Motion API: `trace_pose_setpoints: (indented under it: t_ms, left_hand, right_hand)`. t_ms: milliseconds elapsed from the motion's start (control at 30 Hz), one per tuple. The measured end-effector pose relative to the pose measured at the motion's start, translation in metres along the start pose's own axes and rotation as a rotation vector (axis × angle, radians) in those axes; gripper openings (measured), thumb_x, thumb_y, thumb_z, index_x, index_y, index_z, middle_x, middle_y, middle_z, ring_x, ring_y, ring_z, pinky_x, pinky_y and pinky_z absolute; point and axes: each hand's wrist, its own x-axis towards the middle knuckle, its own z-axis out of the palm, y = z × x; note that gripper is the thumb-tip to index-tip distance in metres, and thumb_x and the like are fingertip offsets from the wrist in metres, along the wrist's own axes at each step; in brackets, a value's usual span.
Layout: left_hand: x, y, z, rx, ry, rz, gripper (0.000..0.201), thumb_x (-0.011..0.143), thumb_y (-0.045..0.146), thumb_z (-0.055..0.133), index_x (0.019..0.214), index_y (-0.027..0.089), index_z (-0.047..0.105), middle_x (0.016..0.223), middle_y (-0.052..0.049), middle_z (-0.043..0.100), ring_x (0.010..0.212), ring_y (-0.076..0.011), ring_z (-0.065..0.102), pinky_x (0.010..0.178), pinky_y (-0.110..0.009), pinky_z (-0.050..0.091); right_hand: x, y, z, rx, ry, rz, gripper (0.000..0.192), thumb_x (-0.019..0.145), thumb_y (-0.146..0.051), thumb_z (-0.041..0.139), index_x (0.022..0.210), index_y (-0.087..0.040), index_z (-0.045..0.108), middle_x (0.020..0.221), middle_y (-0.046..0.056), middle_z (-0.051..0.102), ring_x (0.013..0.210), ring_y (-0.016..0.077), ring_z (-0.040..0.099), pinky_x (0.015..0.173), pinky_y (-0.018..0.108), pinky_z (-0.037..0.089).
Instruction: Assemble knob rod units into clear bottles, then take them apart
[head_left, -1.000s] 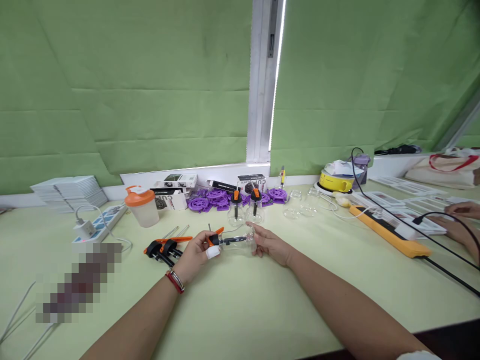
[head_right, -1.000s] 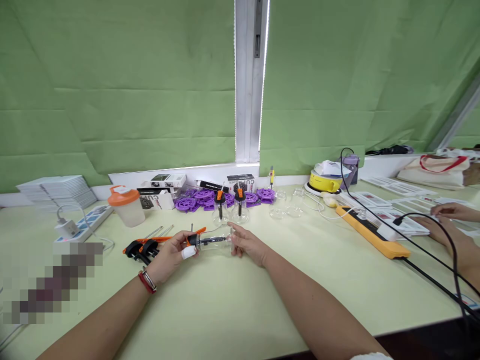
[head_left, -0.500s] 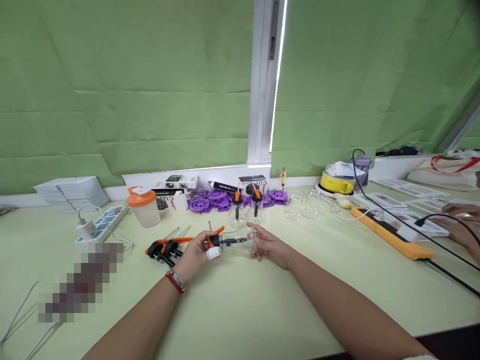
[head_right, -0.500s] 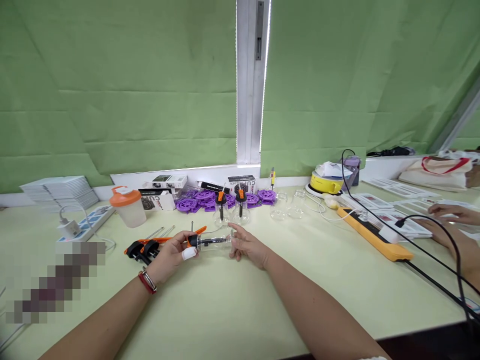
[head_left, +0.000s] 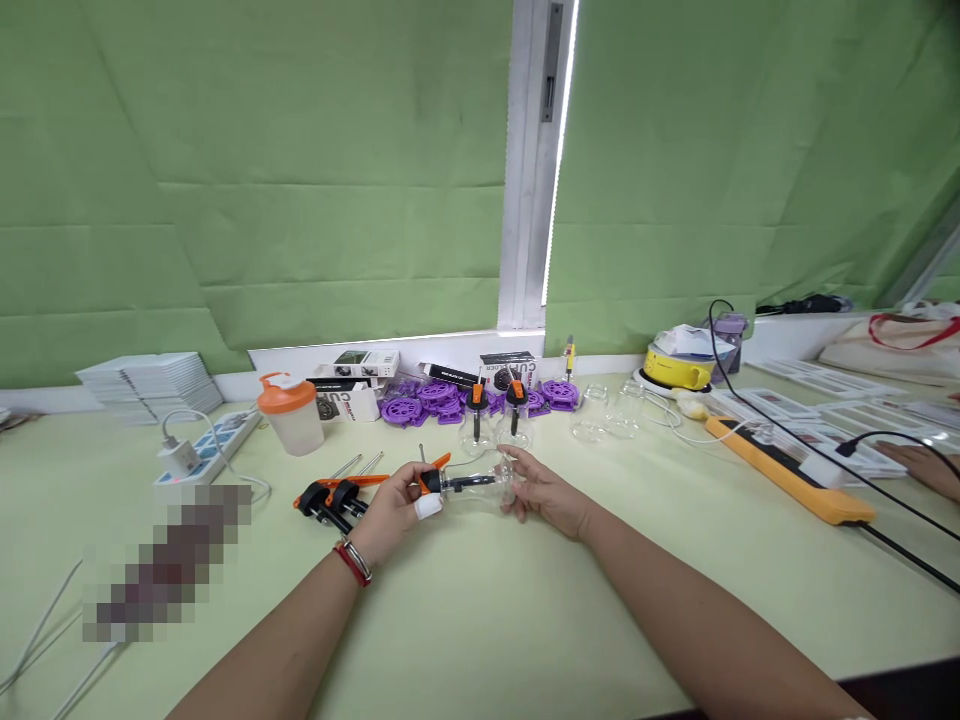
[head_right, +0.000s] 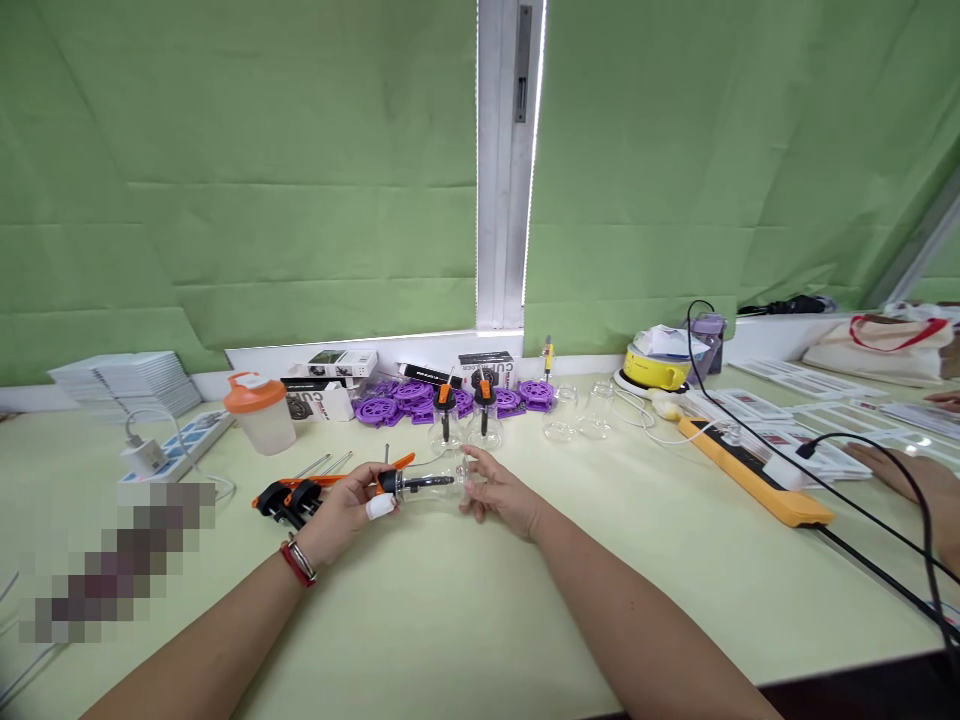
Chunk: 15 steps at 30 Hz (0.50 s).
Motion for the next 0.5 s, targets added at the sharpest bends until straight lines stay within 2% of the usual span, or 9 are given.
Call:
trace_pose_setpoints:
  t_ms: [100,233,300,400,433,500]
  left_hand:
    - [-0.001,-0.002,0.000,0.004,-0.023,0.014,0.041,0.067,0.028,0.075,0.101,0.018,0.054,0.085,-0.001,0.060,0.075,-0.0131,0.056,0.074,-0.029,0.047]
    - [0.000,-0.005,-0.001,0.024,-0.030,0.026,0.041,0.069,0.029,0.073,0.104,0.018,0.054,0.088,-0.003,0.061,0.077,-0.0143,0.056,0.075,-0.031,0.048]
    - [0.001,-0.005,-0.002,0.020,-0.022,0.028,0.041,0.069,0.028,0.073,0.104,0.018,0.054,0.088,-0.003,0.060,0.077,-0.0143,0.057,0.075,-0.031,0.049]
    - [0.002,-0.005,-0.003,0.027,-0.003,0.025,0.039,0.069,0.028,0.073,0.103,0.019,0.055,0.087,-0.002,0.059,0.074,-0.0137,0.057,0.075,-0.031,0.049]
    - [0.002,-0.005,-0.003,0.031,0.000,0.025,0.039,0.069,0.028,0.073,0.103,0.019,0.055,0.086,-0.002,0.059,0.074,-0.0136,0.056,0.075,-0.031,0.049]
    - [0.002,-0.004,-0.002,0.040,-0.004,0.028,0.039,0.070,0.028,0.072,0.103,0.019,0.055,0.086,-0.001,0.058,0.074,-0.0132,0.056,0.074,-0.030,0.048]
  right_hand:
    - [0.004,0.003,0.000,-0.045,0.030,0.051,0.051,0.082,-0.052,0.056,0.123,-0.023,0.045,0.096,0.006,0.060,0.057,0.0113,0.062,0.043,0.020,0.041]
    - [0.007,0.006,0.001,-0.093,0.065,0.062,0.051,0.084,-0.061,0.046,0.111,-0.018,0.053,0.080,0.005,0.061,0.051,0.0104,0.058,0.038,0.019,0.036]
    - [0.005,0.003,0.001,-0.078,0.057,0.047,0.053,0.084,-0.058,0.049,0.121,-0.020,0.050,0.087,0.006,0.062,0.060,0.0129,0.061,0.041,0.020,0.041]
    - [-0.001,-0.004,0.001,-0.049,0.026,0.015,0.069,0.078,-0.045,0.065,0.138,-0.033,0.033,0.120,0.009,0.053,0.075,0.0146,0.065,0.050,0.022,0.047]
    - [-0.003,-0.006,0.001,-0.050,0.018,0.012,0.074,0.076,-0.041,0.068,0.139,-0.036,0.030,0.128,0.008,0.048,0.076,0.0141,0.065,0.051,0.023,0.048]
    - [-0.003,-0.007,0.001,-0.059,0.019,0.024,0.073,0.075,-0.039,0.069,0.138,-0.036,0.033,0.128,0.008,0.048,0.070,0.0122,0.065,0.050,0.022,0.046]
